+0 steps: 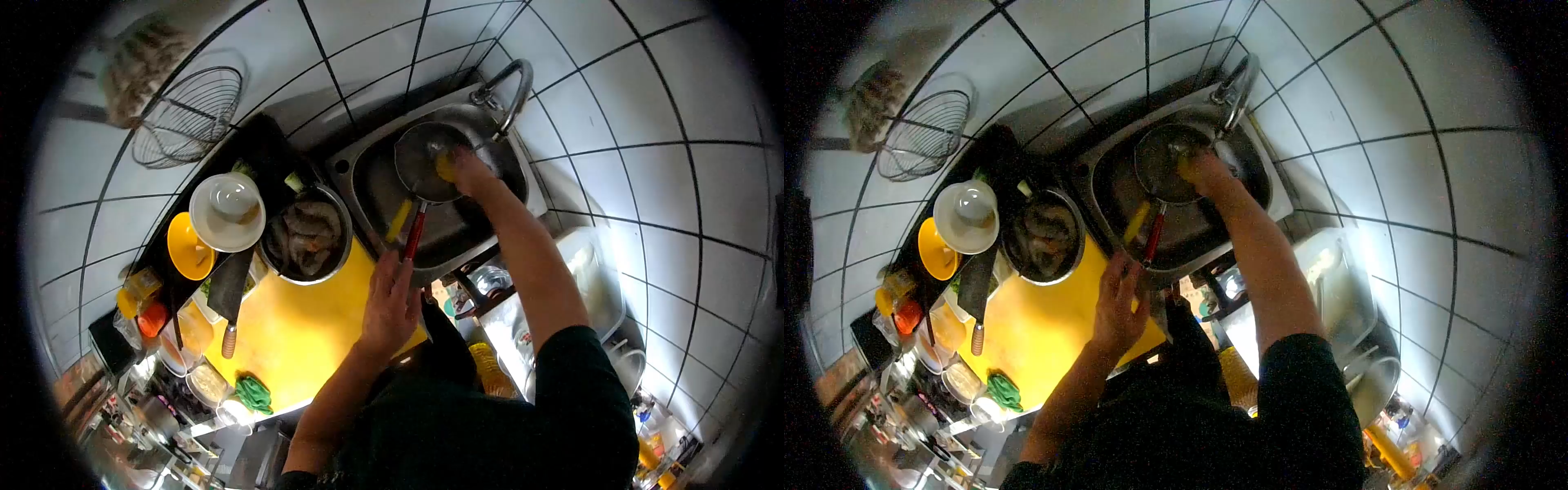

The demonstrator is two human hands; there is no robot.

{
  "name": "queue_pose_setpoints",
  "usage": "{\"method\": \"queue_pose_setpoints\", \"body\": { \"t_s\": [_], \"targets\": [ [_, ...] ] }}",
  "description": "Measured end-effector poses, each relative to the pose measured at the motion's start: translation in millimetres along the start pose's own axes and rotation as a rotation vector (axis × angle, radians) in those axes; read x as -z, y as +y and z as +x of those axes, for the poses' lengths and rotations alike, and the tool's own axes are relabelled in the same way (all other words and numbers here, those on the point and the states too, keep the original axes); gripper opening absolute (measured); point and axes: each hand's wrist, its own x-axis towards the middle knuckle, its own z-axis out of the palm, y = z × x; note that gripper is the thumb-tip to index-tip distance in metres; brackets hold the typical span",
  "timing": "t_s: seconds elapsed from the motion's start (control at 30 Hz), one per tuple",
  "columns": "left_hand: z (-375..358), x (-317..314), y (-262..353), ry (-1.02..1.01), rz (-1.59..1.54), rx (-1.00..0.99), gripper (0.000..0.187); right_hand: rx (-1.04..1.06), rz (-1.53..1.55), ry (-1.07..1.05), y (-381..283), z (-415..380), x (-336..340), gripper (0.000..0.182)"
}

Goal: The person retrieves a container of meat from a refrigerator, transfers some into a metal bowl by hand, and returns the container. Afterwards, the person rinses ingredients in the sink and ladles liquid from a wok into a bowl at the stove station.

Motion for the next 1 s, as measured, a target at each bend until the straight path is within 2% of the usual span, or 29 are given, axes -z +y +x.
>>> {"method": "queue_pose_setpoints", "body": {
  "t_s": [0.07, 0.13, 0.2, 0.3, 0.4, 0.5, 0.53, 0.6, 0.63, 0.7, 0.77, 0.87, 0.9, 0.97, 1.0],
  "targets": [
    [-6.6, -2.9, 8.4, -0.052, 0.038, 0.069, 0.052, 0.002, -0.043, 0.056, -6.2, 10.8, -27.1, 0.036],
    [-22.6, -5.0, 5.4, -0.113, 0.052, 0.132, 0.050, -0.045, -0.027, -0.095, -17.8, 20.5, -23.6, 0.038],
    [-44.0, -3.9, 0.3, -0.134, 0.056, 0.185, 0.048, -0.064, -0.004, -0.397, -21.4, 35.2, -6.6, 0.039],
    [-67.1, 1.4, -6.1, -0.090, 0.043, 0.251, 0.045, -0.382, 0.384, -0.434, -4.2, 56.3, -24.7, 0.038],
    [-72.3, 6.9, -3.8, -0.066, 0.011, 0.316, 0.042, -0.608, 0.904, -0.109, -4.5, 16.7, 35.8, 0.034],
    [-75.8, 8.0, -0.9, -0.011, -0.061, 0.321, 0.042, -0.645, 0.923, -0.081, -5.6, 6.7, 40.2, 0.037],
    [-74.8, 7.6, 1.8, 0.006, -0.093, 0.323, 0.042, -0.778, 1.287, 0.083, -6.7, 2.8, 33.4, 0.043],
    [-76.3, 11.0, 10.1, -0.006, -0.157, 0.388, 0.042, -0.925, 1.528, 0.240, -13.2, -9.7, 33.4, 0.052],
    [-76.3, 13.5, 11.4, 0.022, -0.040, 0.278, 0.042, -0.953, 1.401, 0.238, -27.2, -30.3, 68.7, 0.054],
    [-89.7, 5.0, 1.6, 0.096, -0.127, 0.196, 0.042, -0.967, 1.478, 0.169, -24.5, -45.4, 74.2, 0.054],
    [-99.6, 10.2, -0.1, 0.076, -0.146, 0.170, 0.043, -0.952, 1.575, 0.180, -20.9, -63.5, 76.0, 0.056],
    [-112.3, 27.2, 7.5, 0.033, -0.194, 0.181, 0.039, -0.698, 2.129, 0.373, -29.1, -91.2, 79.5, 0.057],
    [-118.1, 34.7, 9.4, 0.014, -0.194, 0.182, 0.038, -0.751, 1.501, 0.202, -35.3, -96.9, 79.0, 0.057],
    [-127.6, 45.8, 11.5, -0.022, -0.202, 0.181, 0.037, -0.706, 0.233, -0.089, -45.3, -106.7, 77.2, 0.057],
    [-134.6, 47.9, 7.1, -0.017, -0.203, 0.174, 0.037, -0.748, 0.331, -0.102, -65.9, -113.4, 106.4, 0.057]
  ]
}}
